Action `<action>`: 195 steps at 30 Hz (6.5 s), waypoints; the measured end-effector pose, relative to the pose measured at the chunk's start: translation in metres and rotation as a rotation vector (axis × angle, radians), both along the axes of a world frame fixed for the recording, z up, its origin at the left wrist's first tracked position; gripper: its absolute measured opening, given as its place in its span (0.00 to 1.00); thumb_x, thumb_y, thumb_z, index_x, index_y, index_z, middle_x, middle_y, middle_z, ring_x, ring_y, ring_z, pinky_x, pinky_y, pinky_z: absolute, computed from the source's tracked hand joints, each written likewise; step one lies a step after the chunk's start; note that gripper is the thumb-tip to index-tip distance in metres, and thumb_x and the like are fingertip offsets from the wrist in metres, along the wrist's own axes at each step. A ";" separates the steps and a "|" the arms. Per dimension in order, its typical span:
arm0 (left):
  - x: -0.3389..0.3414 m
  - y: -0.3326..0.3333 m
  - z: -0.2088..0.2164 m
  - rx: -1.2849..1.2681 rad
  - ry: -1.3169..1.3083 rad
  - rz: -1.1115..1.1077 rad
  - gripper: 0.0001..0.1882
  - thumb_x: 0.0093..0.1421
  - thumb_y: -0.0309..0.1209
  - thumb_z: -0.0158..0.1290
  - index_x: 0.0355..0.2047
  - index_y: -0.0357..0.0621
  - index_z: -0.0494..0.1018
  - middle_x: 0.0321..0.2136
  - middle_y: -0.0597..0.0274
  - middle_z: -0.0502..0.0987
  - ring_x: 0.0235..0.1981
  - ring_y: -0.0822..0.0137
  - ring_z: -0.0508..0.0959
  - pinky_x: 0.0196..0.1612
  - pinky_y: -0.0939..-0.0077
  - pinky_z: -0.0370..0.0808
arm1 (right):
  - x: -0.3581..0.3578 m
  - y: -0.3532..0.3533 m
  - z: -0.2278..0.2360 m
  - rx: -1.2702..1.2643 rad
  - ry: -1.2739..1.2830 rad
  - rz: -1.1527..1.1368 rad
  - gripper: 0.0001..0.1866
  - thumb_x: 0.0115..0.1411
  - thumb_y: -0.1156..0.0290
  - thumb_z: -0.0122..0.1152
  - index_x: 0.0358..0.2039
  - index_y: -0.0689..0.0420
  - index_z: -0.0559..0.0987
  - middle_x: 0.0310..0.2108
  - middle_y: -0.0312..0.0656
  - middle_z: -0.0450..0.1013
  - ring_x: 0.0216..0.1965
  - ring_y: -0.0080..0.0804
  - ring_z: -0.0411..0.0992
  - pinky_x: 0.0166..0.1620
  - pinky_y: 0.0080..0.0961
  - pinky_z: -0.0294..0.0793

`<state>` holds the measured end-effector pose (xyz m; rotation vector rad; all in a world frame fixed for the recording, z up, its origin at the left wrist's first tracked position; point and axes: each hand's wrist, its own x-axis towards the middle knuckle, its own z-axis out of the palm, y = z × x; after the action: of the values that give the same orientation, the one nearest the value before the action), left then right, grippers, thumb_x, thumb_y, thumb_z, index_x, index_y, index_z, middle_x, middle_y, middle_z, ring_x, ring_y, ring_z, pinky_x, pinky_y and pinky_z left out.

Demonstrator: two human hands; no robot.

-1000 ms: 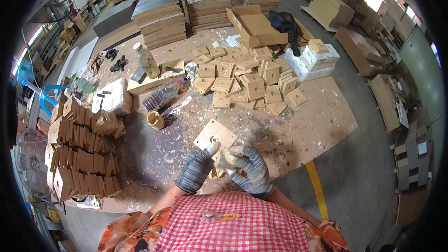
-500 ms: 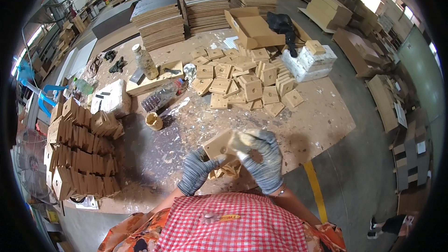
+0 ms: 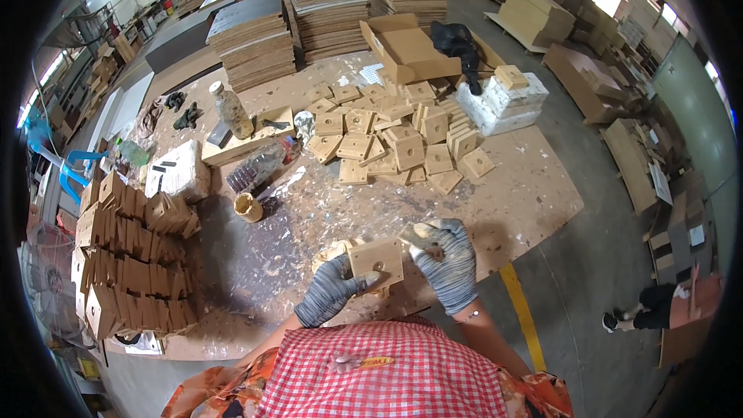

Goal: The person applies adhesive from a small container to the surfaces of small wooden blocks using a wooden stick, handling each block individually and placing it onto a stack.

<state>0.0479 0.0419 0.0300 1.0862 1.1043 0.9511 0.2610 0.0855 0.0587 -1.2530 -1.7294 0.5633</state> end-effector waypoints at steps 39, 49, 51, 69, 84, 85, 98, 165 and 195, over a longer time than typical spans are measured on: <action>-0.001 0.018 0.023 -0.224 -0.564 -0.141 0.34 0.64 0.50 0.45 0.62 0.42 0.53 0.41 0.50 0.75 0.38 0.61 0.79 0.44 0.69 0.77 | -0.004 -0.027 0.002 -0.608 0.679 0.098 0.18 0.56 0.67 0.61 0.44 0.63 0.76 0.38 0.38 0.74 0.38 0.22 0.70 0.44 0.19 0.71; 0.001 0.010 0.026 -0.182 -0.582 -0.129 0.32 0.59 0.41 0.56 0.58 0.37 0.58 0.40 0.54 0.75 0.35 0.66 0.78 0.37 0.75 0.77 | 0.000 -0.030 -0.003 -0.710 0.708 0.030 0.16 0.59 0.65 0.58 0.44 0.63 0.76 0.37 0.39 0.74 0.39 0.23 0.71 0.42 0.21 0.74; -0.001 0.012 0.028 -0.178 -0.303 -0.100 0.30 0.58 0.41 0.58 0.55 0.36 0.62 0.38 0.55 0.76 0.34 0.68 0.78 0.36 0.76 0.77 | 0.002 -0.030 -0.013 -0.778 0.721 0.012 0.16 0.61 0.65 0.56 0.44 0.63 0.75 0.36 0.39 0.74 0.40 0.24 0.71 0.41 0.23 0.75; -0.002 -0.001 0.024 -0.259 -0.594 0.081 0.30 0.60 0.50 0.52 0.52 0.38 0.64 0.43 0.55 0.73 0.45 0.63 0.75 0.47 0.68 0.75 | -0.015 -0.035 0.027 -0.323 0.674 0.095 0.16 0.58 0.73 0.59 0.47 0.60 0.73 0.45 0.40 0.71 0.46 0.27 0.70 0.50 0.25 0.71; 0.006 -0.003 0.029 -0.211 -0.564 0.129 0.29 0.62 0.51 0.49 0.52 0.39 0.64 0.44 0.55 0.73 0.45 0.64 0.75 0.48 0.70 0.74 | -0.018 -0.028 0.033 0.075 0.057 0.213 0.16 0.53 0.79 0.62 0.44 0.58 0.75 0.47 0.44 0.69 0.49 0.36 0.70 0.51 0.30 0.72; 0.006 -0.003 0.027 -0.229 -0.625 0.155 0.28 0.62 0.50 0.48 0.52 0.40 0.64 0.44 0.55 0.73 0.45 0.64 0.75 0.48 0.71 0.75 | -0.017 -0.028 0.033 0.036 0.071 0.215 0.16 0.53 0.79 0.63 0.44 0.57 0.76 0.47 0.44 0.69 0.49 0.36 0.70 0.51 0.30 0.72; -0.012 0.001 0.024 -0.221 -0.712 0.140 0.25 0.62 0.51 0.49 0.49 0.43 0.67 0.41 0.59 0.75 0.43 0.66 0.77 0.46 0.71 0.76 | -0.020 -0.027 0.029 0.029 0.256 0.129 0.15 0.53 0.74 0.65 0.43 0.59 0.77 0.44 0.44 0.71 0.46 0.35 0.71 0.49 0.28 0.71; -0.069 -0.029 0.043 -0.094 -0.347 0.512 0.19 0.57 0.39 0.58 0.42 0.37 0.73 0.32 0.66 0.76 0.30 0.76 0.76 0.32 0.82 0.73 | -0.071 -0.030 0.041 0.069 -0.011 0.482 0.15 0.54 0.74 0.61 0.43 0.58 0.78 0.44 0.41 0.73 0.46 0.35 0.70 0.53 0.28 0.69; -0.066 -0.037 0.046 -0.038 -0.201 0.406 0.22 0.56 0.38 0.60 0.45 0.33 0.71 0.34 0.59 0.78 0.34 0.74 0.77 0.36 0.78 0.75 | -0.064 -0.014 0.042 0.101 0.128 0.358 0.17 0.52 0.73 0.64 0.44 0.58 0.78 0.45 0.39 0.72 0.48 0.34 0.69 0.52 0.30 0.69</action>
<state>-0.0176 0.0051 0.0762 0.7267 1.1917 1.3223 0.1970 0.0714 0.1006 -0.8226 -1.8589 0.7363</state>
